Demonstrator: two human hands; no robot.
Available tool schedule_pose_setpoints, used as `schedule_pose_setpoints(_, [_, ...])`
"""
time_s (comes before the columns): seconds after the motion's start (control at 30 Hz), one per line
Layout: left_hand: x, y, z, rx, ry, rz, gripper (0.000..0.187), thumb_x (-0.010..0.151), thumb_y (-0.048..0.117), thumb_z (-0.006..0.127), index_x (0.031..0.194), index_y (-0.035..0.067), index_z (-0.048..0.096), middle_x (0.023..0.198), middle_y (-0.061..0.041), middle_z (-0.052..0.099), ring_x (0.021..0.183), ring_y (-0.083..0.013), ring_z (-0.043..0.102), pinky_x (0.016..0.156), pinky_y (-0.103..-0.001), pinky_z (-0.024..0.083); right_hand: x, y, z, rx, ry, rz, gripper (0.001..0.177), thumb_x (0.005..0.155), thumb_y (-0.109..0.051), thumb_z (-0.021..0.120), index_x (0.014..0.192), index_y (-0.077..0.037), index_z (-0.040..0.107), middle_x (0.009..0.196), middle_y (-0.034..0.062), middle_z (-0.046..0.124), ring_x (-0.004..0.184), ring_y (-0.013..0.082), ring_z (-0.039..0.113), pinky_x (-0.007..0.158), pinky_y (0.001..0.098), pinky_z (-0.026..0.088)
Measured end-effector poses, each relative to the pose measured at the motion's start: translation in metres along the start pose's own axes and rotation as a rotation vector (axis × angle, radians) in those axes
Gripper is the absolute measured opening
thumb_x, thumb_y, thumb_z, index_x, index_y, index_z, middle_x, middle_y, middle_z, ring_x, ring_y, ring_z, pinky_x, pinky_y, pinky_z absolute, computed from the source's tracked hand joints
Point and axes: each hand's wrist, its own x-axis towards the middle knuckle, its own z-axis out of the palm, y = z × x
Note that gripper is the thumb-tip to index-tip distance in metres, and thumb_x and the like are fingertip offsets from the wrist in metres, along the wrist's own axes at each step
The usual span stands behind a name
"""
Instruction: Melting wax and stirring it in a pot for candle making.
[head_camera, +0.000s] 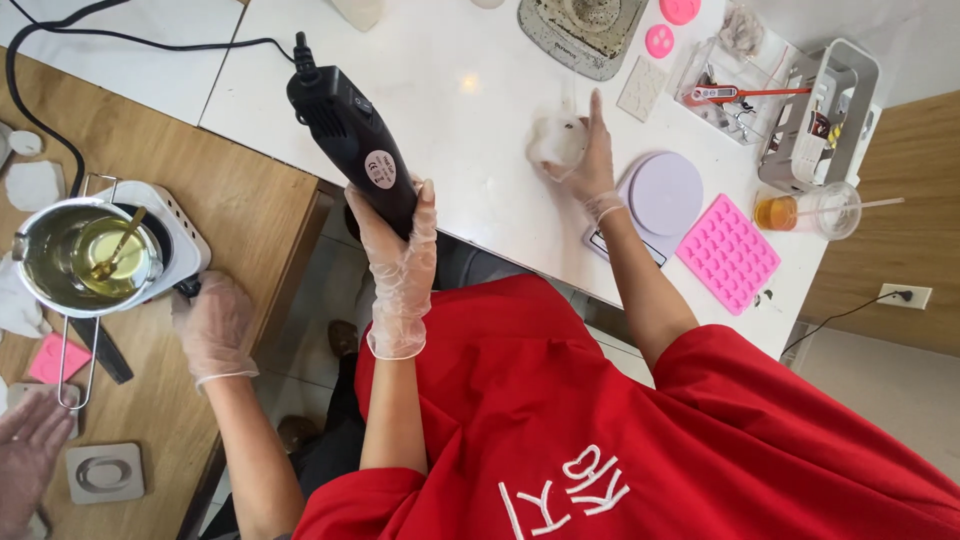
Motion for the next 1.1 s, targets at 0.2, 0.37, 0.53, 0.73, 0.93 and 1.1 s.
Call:
schedule_pose_setpoints(0.2, [0.003, 0.01, 0.001, 0.004, 0.02, 0.002, 0.056, 0.103, 0.021, 0.072, 0.143, 0.001, 0.037, 0.112, -0.004, 0.06, 0.101, -0.0128, 0.058, 0.092, -0.028, 0.053, -0.023, -0.069, 0.051, 0.057, -0.197, -0.274, 0.141, 0.062, -0.013, 0.099, 0.166, -0.012, 0.003, 0.143, 0.0192, 0.054, 0.131, 0.0375, 0.051, 0.12, 0.0455, 0.036])
schedule_pose_setpoints(0.37, [0.01, 0.022, -0.002, 0.064, -0.033, 0.085, 0.054, 0.104, 0.023, 0.074, 0.142, 0.0, 0.042, 0.118, -0.008, 0.065, 0.104, -0.0146, 0.062, 0.092, -0.028, 0.056, -0.023, -0.108, 0.089, 0.049, -0.351, -0.325, 0.126, 0.075, -0.025, 0.094, 0.165, -0.008, 0.007, 0.141, 0.0207, 0.055, 0.133, 0.0406, 0.048, 0.117, 0.0462, 0.038])
schedule_pose_setpoints(0.53, [0.014, 0.025, -0.001, -0.007, -0.089, 0.118, 0.054, 0.102, 0.026, 0.072, 0.139, 0.0, 0.043, 0.126, -0.008, 0.066, 0.112, -0.014, 0.066, 0.095, -0.028, 0.06, -0.022, -0.116, 0.068, -0.04, -0.349, -0.401, 0.11, 0.08, -0.032, 0.087, 0.16, -0.004, 0.017, 0.144, 0.0277, 0.047, 0.135, 0.0429, 0.042, 0.115, 0.0474, 0.037])
schedule_pose_setpoints(0.73, [0.016, 0.042, 0.009, -0.135, -0.351, -0.019, 0.049, 0.103, 0.03, 0.072, 0.136, 0.003, 0.048, 0.126, -0.006, 0.065, 0.114, -0.0144, 0.06, 0.101, -0.029, 0.05, -0.019, -0.177, -0.023, 0.813, -0.436, -0.251, 0.079, 0.1, -0.063, 0.049, 0.156, -0.007, 0.044, 0.147, 0.0166, 0.057, 0.141, 0.0287, 0.052, 0.122, 0.0433, 0.041])
schedule_pose_setpoints(0.93, [0.029, 0.027, 0.027, 0.066, -0.653, -0.003, 0.048, 0.102, 0.033, 0.071, 0.136, 0.004, 0.054, 0.117, -0.007, 0.067, 0.111, -0.0179, 0.063, 0.1, -0.032, 0.053, -0.032, -0.23, -0.079, 1.145, -0.696, -0.352, 0.08, 0.102, -0.077, 0.045, 0.138, -0.006, 0.054, 0.112, 0.0138, 0.07, 0.108, 0.0262, 0.069, 0.112, 0.0438, 0.05])
schedule_pose_setpoints(1.1, [0.028, 0.052, 0.047, 0.125, -0.756, 0.18, 0.064, 0.099, 0.035, 0.073, 0.145, 0.0, 0.046, 0.124, -0.011, 0.068, 0.119, -0.0227, 0.065, 0.104, -0.036, 0.051, -0.05, -0.204, -0.081, 1.242, -0.519, -0.34, 0.078, 0.102, -0.078, 0.047, 0.126, -0.004, 0.057, 0.1, 0.008, 0.061, 0.081, 0.0221, 0.062, 0.102, 0.0466, 0.051])
